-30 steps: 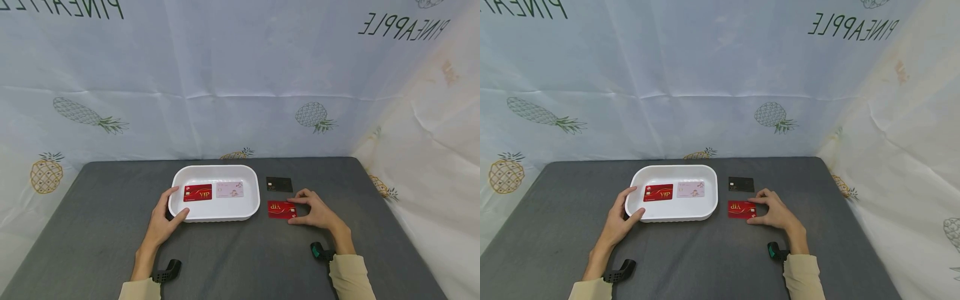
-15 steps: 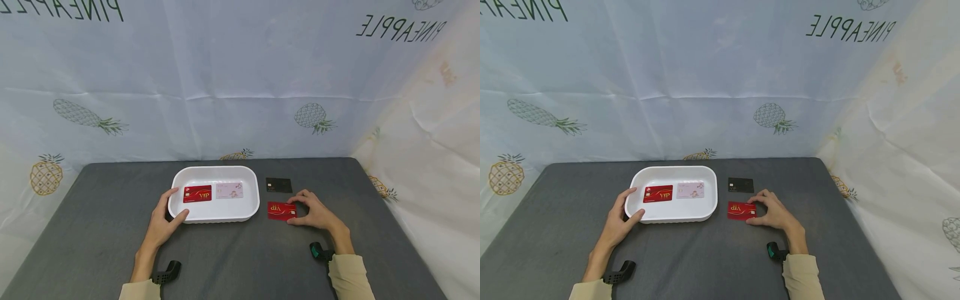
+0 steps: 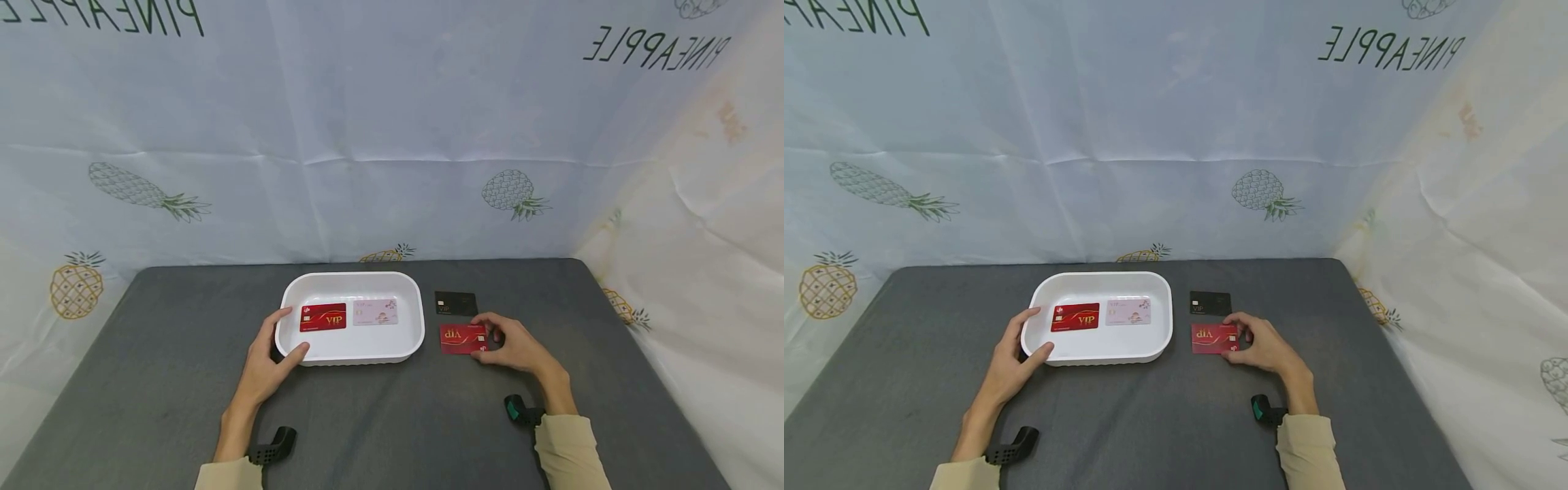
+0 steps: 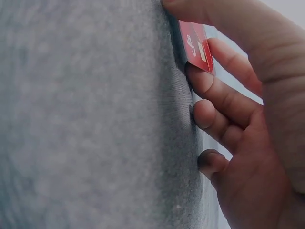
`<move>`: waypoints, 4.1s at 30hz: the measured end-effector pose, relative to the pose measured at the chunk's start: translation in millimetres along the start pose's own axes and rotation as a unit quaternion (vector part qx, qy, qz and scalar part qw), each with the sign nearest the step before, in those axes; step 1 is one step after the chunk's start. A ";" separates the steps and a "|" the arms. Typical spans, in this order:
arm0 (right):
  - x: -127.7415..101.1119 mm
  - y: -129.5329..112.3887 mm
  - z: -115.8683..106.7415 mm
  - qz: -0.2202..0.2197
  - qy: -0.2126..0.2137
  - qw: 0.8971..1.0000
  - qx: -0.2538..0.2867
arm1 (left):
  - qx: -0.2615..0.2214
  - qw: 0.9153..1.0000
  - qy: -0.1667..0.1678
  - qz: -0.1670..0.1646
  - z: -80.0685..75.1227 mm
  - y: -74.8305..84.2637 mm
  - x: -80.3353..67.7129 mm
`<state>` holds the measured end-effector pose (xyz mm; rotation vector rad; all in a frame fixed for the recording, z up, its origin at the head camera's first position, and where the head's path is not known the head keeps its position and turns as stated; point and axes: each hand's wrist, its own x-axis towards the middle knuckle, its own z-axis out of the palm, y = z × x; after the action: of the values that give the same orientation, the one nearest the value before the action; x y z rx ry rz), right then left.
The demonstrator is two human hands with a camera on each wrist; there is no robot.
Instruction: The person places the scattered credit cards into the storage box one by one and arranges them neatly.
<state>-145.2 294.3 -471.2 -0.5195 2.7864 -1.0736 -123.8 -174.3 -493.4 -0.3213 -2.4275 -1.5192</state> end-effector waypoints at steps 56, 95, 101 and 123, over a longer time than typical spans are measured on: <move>29.1 -61.7 -17.4 -0.007 0.086 0.996 0.036 | 0.009 1.000 -0.001 -0.005 0.7 -1.4 0.3; 109.0 -164.5 82.1 -0.121 -0.050 0.989 0.076 | 0.037 0.999 -0.004 -0.009 0.2 -2.7 -0.1; 114.0 -166.6 97.2 -0.091 -0.068 0.990 0.085 | 0.029 1.000 -0.006 -0.007 -0.4 -3.4 0.6; 119.1 -173.6 124.4 -0.034 -0.125 0.991 0.032 | 0.043 0.998 -0.013 -0.035 -0.9 -0.9 0.5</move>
<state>-181.2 53.7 -445.4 -0.6940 2.5274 -1.0272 -124.5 -175.5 -493.7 -0.2426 -2.5415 -1.4416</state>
